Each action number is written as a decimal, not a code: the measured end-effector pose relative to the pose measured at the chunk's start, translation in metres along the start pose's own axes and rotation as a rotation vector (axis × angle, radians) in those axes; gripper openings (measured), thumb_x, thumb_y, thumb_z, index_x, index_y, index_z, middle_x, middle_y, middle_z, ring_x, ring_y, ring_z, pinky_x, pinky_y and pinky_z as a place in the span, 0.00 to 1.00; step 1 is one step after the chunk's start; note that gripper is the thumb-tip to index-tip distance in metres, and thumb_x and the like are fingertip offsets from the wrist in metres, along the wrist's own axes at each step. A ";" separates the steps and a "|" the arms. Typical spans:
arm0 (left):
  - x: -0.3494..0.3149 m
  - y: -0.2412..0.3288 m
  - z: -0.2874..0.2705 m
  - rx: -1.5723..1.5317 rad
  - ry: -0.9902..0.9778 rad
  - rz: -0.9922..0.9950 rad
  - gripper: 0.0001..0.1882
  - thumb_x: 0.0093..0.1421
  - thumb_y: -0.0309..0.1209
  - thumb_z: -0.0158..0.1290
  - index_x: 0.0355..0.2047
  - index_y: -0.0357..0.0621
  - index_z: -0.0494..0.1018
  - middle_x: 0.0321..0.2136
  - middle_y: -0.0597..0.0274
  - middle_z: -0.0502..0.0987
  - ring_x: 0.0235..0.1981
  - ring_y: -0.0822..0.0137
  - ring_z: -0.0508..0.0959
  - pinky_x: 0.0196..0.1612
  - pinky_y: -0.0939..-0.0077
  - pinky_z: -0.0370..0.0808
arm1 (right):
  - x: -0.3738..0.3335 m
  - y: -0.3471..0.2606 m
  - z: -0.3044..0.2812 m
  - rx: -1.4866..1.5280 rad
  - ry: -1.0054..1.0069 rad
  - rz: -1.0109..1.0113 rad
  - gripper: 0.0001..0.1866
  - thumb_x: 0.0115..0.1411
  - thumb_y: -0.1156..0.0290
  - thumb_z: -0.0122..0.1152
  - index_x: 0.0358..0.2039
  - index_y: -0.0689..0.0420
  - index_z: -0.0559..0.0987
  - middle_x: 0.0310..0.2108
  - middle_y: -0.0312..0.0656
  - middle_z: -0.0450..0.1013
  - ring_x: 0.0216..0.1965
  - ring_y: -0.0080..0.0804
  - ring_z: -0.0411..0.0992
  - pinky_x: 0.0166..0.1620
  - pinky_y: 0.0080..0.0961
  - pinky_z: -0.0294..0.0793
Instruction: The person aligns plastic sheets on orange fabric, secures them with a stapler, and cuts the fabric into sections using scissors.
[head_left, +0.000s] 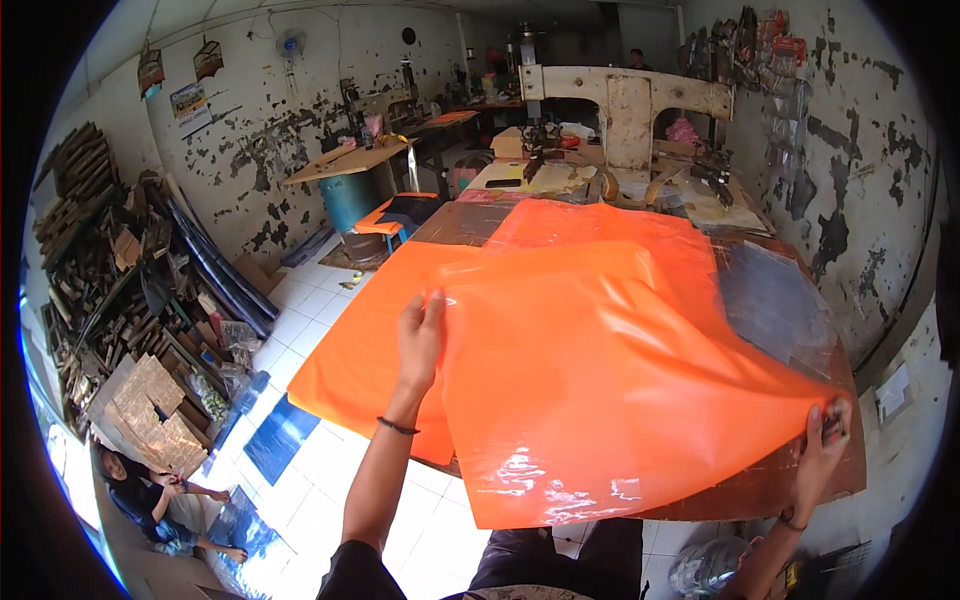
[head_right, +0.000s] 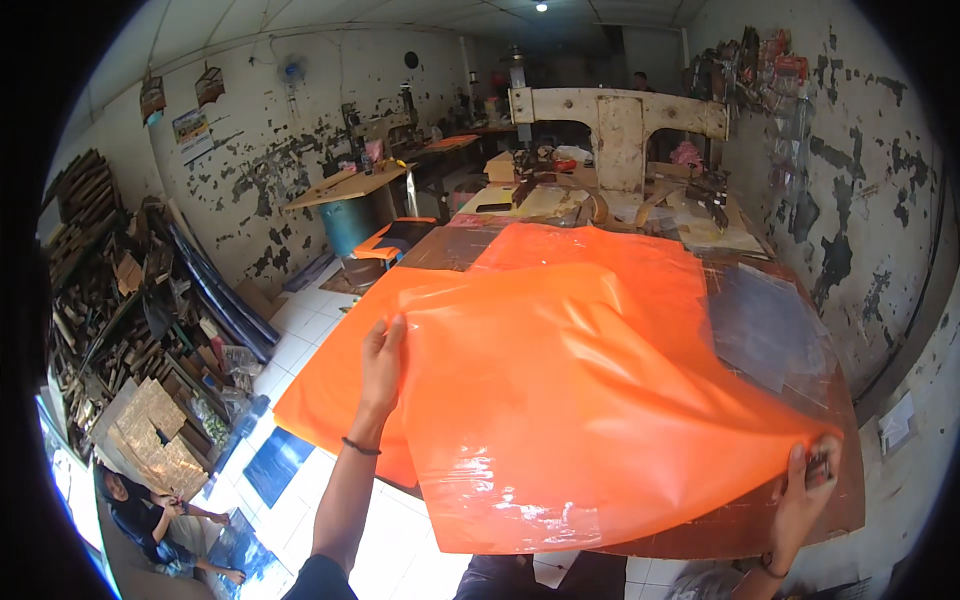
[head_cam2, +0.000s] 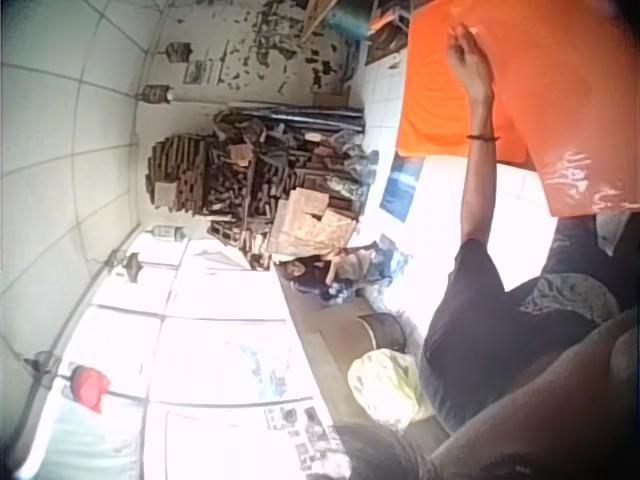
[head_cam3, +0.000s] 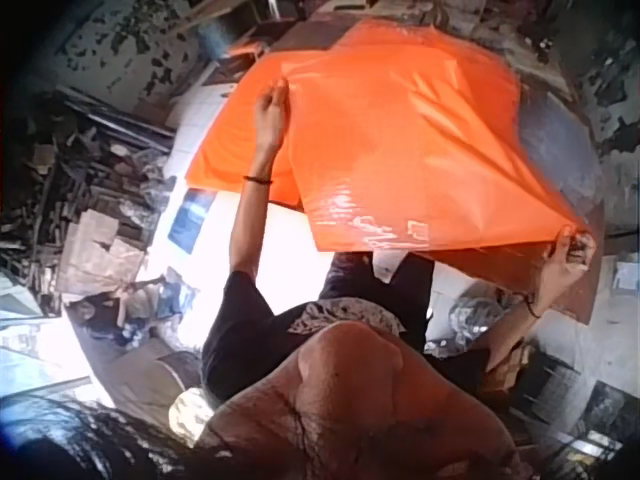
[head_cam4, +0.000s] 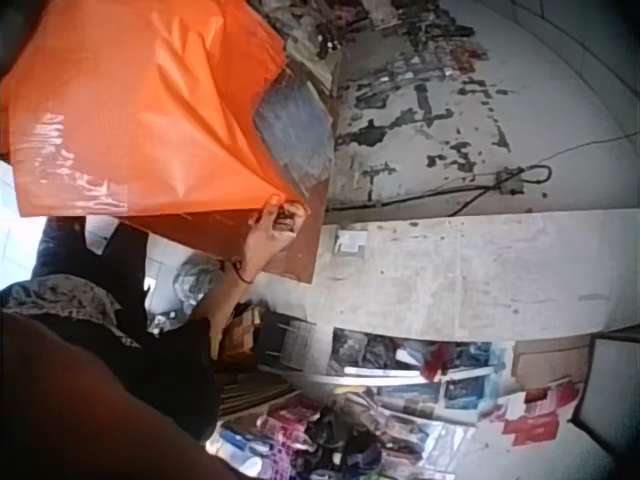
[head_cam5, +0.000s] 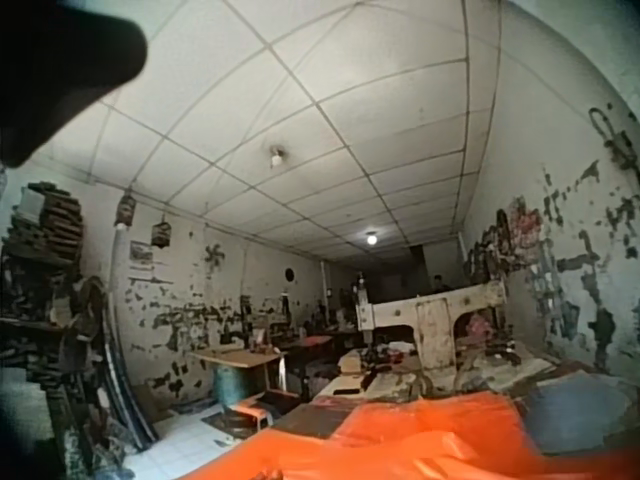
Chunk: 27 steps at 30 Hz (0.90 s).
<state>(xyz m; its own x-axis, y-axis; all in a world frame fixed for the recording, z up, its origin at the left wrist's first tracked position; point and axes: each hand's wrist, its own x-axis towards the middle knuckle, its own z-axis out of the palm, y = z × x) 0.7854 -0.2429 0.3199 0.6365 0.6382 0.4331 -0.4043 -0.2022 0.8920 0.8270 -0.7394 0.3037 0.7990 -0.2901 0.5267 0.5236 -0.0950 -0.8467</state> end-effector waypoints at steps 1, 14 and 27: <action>-0.013 0.001 -0.010 -0.085 0.082 -0.031 0.14 0.67 0.37 0.45 0.31 0.40 0.71 0.22 0.73 0.71 0.24 0.83 0.66 0.26 0.83 0.64 | 0.019 -0.011 0.015 0.011 -0.016 0.027 0.10 0.62 0.70 0.56 0.39 0.55 0.65 0.25 0.29 0.61 0.15 0.10 0.53 0.15 0.10 0.52; -0.228 0.002 0.019 -0.316 -0.064 -0.574 0.08 0.68 0.32 0.40 0.38 0.40 0.63 0.36 0.58 0.70 0.25 0.66 0.78 0.18 0.73 0.80 | 0.245 0.104 0.164 -0.434 -0.387 -0.070 0.11 0.57 0.66 0.58 0.31 0.60 0.72 0.15 0.37 0.68 0.13 0.24 0.67 0.17 0.25 0.64; -0.302 -0.029 0.049 -0.369 -0.338 -0.667 0.24 0.66 0.44 0.42 0.34 0.28 0.70 0.27 0.46 0.75 0.22 0.58 0.79 0.21 0.71 0.77 | -0.089 -0.032 0.009 0.285 -0.640 0.603 0.30 0.63 0.44 0.46 0.52 0.57 0.62 0.25 0.31 0.56 0.17 0.14 0.55 0.20 0.13 0.56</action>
<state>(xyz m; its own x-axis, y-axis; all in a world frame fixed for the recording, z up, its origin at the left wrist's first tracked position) 0.6373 -0.4660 0.1696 0.9577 0.2685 -0.1035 -0.0240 0.4330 0.9011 0.7422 -0.7022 0.2847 0.9266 0.3757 0.0160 -0.0494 0.1637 -0.9853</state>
